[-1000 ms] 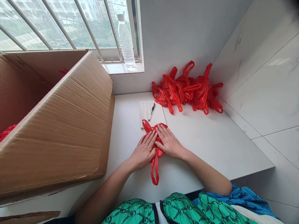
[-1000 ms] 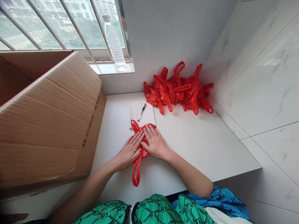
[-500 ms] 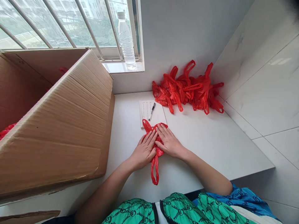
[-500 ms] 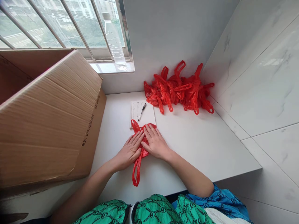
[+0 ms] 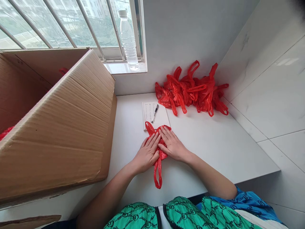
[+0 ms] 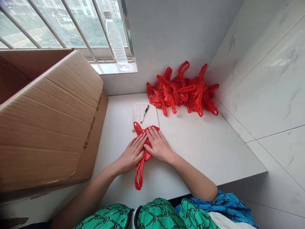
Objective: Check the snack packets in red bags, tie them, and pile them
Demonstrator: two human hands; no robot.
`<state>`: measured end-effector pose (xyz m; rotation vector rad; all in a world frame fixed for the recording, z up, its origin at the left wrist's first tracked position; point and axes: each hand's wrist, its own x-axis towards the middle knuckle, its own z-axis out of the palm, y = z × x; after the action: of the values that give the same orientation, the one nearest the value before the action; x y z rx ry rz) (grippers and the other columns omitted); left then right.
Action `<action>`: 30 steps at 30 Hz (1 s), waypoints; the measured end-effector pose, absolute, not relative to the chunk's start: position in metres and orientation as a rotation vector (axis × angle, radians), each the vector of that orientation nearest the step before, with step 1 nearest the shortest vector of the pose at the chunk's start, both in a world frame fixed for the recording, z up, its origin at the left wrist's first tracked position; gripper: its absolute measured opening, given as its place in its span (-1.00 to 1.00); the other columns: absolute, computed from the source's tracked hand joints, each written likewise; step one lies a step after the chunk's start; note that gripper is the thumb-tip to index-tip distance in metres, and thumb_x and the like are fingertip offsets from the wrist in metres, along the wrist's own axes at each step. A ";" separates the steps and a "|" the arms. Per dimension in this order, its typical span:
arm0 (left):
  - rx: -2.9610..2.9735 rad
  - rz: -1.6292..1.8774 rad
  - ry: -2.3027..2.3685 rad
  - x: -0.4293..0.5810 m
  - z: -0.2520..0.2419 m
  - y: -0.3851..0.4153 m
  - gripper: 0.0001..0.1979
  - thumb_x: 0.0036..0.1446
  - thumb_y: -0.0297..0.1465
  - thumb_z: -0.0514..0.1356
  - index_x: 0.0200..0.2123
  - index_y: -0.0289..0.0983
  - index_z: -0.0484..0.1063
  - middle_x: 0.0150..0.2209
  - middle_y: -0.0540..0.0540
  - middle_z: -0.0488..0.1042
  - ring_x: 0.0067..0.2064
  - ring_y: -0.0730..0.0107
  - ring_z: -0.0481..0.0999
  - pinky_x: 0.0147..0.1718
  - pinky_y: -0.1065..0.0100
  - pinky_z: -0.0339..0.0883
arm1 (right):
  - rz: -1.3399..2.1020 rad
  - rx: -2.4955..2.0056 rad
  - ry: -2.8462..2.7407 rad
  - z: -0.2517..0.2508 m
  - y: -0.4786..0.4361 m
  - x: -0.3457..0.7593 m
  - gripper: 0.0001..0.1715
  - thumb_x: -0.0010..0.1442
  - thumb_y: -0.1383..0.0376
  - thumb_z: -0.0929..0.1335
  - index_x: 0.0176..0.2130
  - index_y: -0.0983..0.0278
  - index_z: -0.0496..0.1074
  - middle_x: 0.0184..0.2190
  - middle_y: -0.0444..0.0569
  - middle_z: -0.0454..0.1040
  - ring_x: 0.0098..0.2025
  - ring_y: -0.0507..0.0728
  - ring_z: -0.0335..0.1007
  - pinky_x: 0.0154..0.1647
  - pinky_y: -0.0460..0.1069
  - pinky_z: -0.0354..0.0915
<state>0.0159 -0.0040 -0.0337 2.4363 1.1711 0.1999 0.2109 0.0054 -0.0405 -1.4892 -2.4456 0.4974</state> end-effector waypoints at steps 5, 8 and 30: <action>2.438 0.201 1.169 0.016 -0.033 -0.004 -0.36 0.37 -0.34 -0.14 0.44 -0.17 -0.31 0.45 -0.06 -0.28 0.46 0.23 -0.21 0.40 0.04 -0.26 | 0.503 -1.496 -2.448 -0.039 0.005 0.211 -0.18 0.40 -0.02 0.07 0.44 0.37 -0.15 0.46 0.05 -0.25 0.49 0.18 -0.40 0.46 0.21 -0.27; 2.439 0.191 1.182 0.016 -0.032 -0.004 -0.36 0.36 -0.35 -0.14 0.44 -0.16 -0.30 0.45 -0.05 -0.28 0.46 0.25 -0.22 0.40 0.06 -0.27 | 0.507 -1.505 -2.453 -0.039 0.005 0.211 -0.18 0.40 -0.02 0.06 0.43 0.38 -0.15 0.46 0.04 -0.25 0.49 0.18 -0.41 0.46 0.20 -0.28; 2.069 0.568 1.579 0.020 0.011 -0.001 -0.52 0.29 0.00 0.03 0.12 -0.13 0.35 0.07 -0.15 0.42 0.04 0.12 0.47 -0.13 0.21 0.42 | 0.666 -1.364 -1.758 -0.025 0.026 0.263 -0.44 0.36 -0.02 0.21 0.19 0.19 0.36 0.14 0.01 0.43 0.15 0.16 0.38 0.15 0.07 0.32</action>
<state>0.0204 -0.0011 0.0105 2.0686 1.5793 0.5678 0.2628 0.0265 -0.0255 -1.3642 -1.7579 0.6662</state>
